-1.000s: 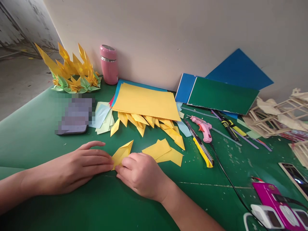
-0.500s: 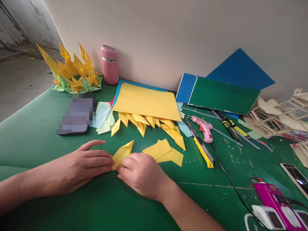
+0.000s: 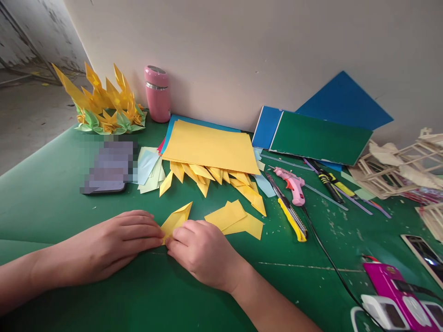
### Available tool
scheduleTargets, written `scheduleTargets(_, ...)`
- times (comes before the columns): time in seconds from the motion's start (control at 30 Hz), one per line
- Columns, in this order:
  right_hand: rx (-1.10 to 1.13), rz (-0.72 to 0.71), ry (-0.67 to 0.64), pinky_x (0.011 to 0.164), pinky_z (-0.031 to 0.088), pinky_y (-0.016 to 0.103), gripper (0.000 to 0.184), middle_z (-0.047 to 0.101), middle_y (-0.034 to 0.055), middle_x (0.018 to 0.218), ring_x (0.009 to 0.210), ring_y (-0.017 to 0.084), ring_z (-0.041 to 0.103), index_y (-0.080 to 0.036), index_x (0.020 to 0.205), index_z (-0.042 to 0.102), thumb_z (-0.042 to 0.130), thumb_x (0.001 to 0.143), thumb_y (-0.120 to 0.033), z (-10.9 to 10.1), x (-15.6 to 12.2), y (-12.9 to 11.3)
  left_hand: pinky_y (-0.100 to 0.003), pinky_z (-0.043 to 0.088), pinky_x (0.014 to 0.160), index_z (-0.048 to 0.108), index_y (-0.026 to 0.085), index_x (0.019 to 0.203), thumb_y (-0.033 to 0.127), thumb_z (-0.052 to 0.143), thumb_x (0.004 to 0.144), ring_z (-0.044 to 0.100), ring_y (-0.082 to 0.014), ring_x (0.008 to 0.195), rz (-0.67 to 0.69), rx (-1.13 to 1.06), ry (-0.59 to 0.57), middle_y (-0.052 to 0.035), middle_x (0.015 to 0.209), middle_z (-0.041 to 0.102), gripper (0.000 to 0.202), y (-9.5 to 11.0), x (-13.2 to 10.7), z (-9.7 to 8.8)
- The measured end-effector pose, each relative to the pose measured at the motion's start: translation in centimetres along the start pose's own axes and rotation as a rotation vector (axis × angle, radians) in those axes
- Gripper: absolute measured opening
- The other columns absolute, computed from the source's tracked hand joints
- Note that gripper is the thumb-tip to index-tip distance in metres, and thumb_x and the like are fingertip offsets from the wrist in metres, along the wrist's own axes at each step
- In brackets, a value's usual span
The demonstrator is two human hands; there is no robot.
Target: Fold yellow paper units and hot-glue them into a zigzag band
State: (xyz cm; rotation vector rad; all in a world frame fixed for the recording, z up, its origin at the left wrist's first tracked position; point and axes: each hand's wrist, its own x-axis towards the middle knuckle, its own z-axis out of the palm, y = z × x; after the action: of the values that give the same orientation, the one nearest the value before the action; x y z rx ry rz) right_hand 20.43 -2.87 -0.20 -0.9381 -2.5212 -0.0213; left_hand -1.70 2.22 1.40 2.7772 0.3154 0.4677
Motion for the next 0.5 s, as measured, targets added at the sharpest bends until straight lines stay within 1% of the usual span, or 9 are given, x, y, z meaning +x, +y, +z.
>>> scheduleTargets(0.13, 0.033, -0.007, -0.002, 0.064, 0.041, 0.029, 0.022, 0.067, 0.0028, 0.084, 0.078, 0.015, 0.056, -0.015, 0.087, 0.067, 0.045, 0.094, -0.012, 0.02, 0.16, 0.04, -0.038, 0.047, 0.092, 0.06, 0.018, 0.111, 0.01, 0.033, 0.093, 0.059, -0.021, 0.095, 0.015, 0.016, -0.033, -0.0079, 0.101, 0.068, 0.033, 0.14, 0.0, 0.19)
scheduleTargets(0.23, 0.045, -0.012, -0.003, 0.066, 0.042, 0.029, 0.023, 0.067, 0.0037, 0.084, 0.078, 0.015, 0.055, -0.014, 0.088, 0.066, 0.044, 0.093, -0.01, 0.03, 0.23, 0.07, -0.038, 0.046, 0.092, 0.061, 0.018, 0.107, 0.011, 0.034, 0.093, 0.058, -0.0212, 0.095, -0.011, 0.049, -0.053, -0.0071, 0.098, 0.068, 0.031, 0.37, 0.0, 0.44)
scheduleTargets(0.37, 0.039, -0.011, -0.013, 0.068, 0.042, 0.029, 0.026, 0.067, 0.0035, 0.082, 0.078, 0.015, 0.055, -0.015, 0.083, 0.066, 0.043, 0.094, -0.011, -0.05, 0.31, 0.18, -0.038, 0.045, 0.092, 0.062, 0.018, 0.104, 0.009, 0.033, 0.092, 0.059, -0.0203, 0.091, -0.028, 0.075, -0.028, -0.006, 0.093, 0.068, 0.033, 0.58, -0.02, 0.71)
scheduleTargets(0.5, 0.038, -0.009, 0.028, 0.069, 0.041, 0.03, 0.023, 0.068, 0.0023, 0.082, 0.08, 0.015, 0.056, -0.016, 0.084, 0.066, 0.045, 0.095, -0.012, 0.02, 0.27, 0.49, -0.039, 0.045, 0.094, 0.062, 0.019, 0.104, 0.008, 0.033, 0.092, 0.06, -0.0199, 0.092, -0.035, 0.072, -0.02, -0.0053, 0.095, 0.069, 0.034, 0.58, 0.0, 0.65)
